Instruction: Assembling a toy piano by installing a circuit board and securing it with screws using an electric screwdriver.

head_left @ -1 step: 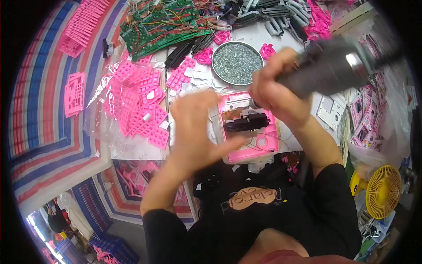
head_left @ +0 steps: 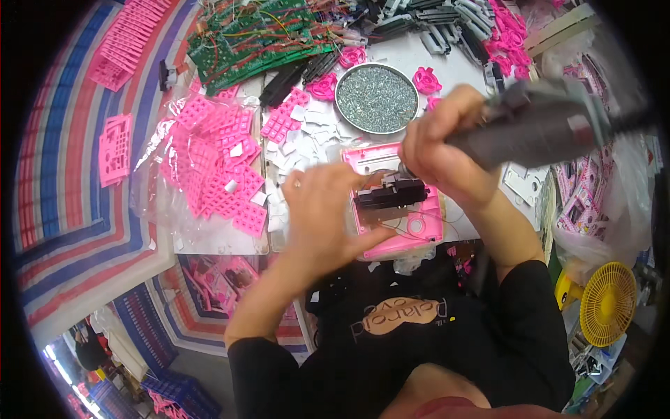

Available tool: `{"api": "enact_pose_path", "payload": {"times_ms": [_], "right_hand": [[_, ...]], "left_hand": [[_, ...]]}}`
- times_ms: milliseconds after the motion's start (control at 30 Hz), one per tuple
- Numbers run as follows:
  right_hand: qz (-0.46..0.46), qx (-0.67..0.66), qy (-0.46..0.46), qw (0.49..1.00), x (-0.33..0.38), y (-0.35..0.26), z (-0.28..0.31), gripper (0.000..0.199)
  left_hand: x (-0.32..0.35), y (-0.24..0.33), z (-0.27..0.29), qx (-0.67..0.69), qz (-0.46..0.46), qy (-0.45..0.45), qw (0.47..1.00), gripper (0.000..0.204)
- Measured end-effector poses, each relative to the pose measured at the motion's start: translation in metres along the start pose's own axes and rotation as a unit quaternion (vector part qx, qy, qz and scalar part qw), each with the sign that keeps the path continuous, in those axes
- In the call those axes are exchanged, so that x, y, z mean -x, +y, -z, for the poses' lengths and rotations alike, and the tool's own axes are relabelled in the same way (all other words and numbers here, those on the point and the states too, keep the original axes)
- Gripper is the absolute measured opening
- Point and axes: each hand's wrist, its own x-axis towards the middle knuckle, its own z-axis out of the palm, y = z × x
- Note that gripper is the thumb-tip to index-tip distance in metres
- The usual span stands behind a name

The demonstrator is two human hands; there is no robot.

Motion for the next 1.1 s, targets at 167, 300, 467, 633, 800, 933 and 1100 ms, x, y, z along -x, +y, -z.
{"api": "enact_pose_path", "payload": {"times_ms": [167, 300, 467, 633, 800, 933, 1100], "right_hand": [[0.002, 0.004, -0.017, 1.000, 0.018, -0.003, -0.011, 0.034], [0.011, 0.036, -0.035, 0.999, 0.018, -0.002, -0.012, 0.034], [0.005, 0.047, -0.046, 0.998, 0.017, 0.004, -0.012, 0.033], [0.020, 0.052, -0.066, 0.996, 0.017, 0.008, -0.011, 0.029], [0.056, 0.007, -0.109, 0.992, 0.017, 0.015, -0.006, 0.024], [0.012, 0.072, -0.085, 0.994, 0.014, 0.007, -0.017, 0.028], [-0.013, 0.054, -0.132, 0.990, 0.007, 0.006, 0.009, 0.049]], "left_hand": [[0.024, -0.021, -0.060, -0.025, -0.005, 0.049, 0.998, 0.051], [0.022, -0.021, -0.061, 0.005, 0.006, 0.071, 0.997, 0.044], [0.023, -0.022, -0.062, 0.011, 0.009, 0.070, 0.997, 0.045], [0.022, -0.020, -0.061, 0.032, 0.005, 0.063, 0.997, 0.046], [0.025, -0.021, -0.063, 0.029, -0.012, 0.068, 0.997, 0.043], [0.026, -0.020, -0.066, 0.020, -0.019, 0.075, 0.997, 0.043], [0.022, -0.024, -0.065, 0.041, -0.002, 0.069, 0.997, 0.042]]}}
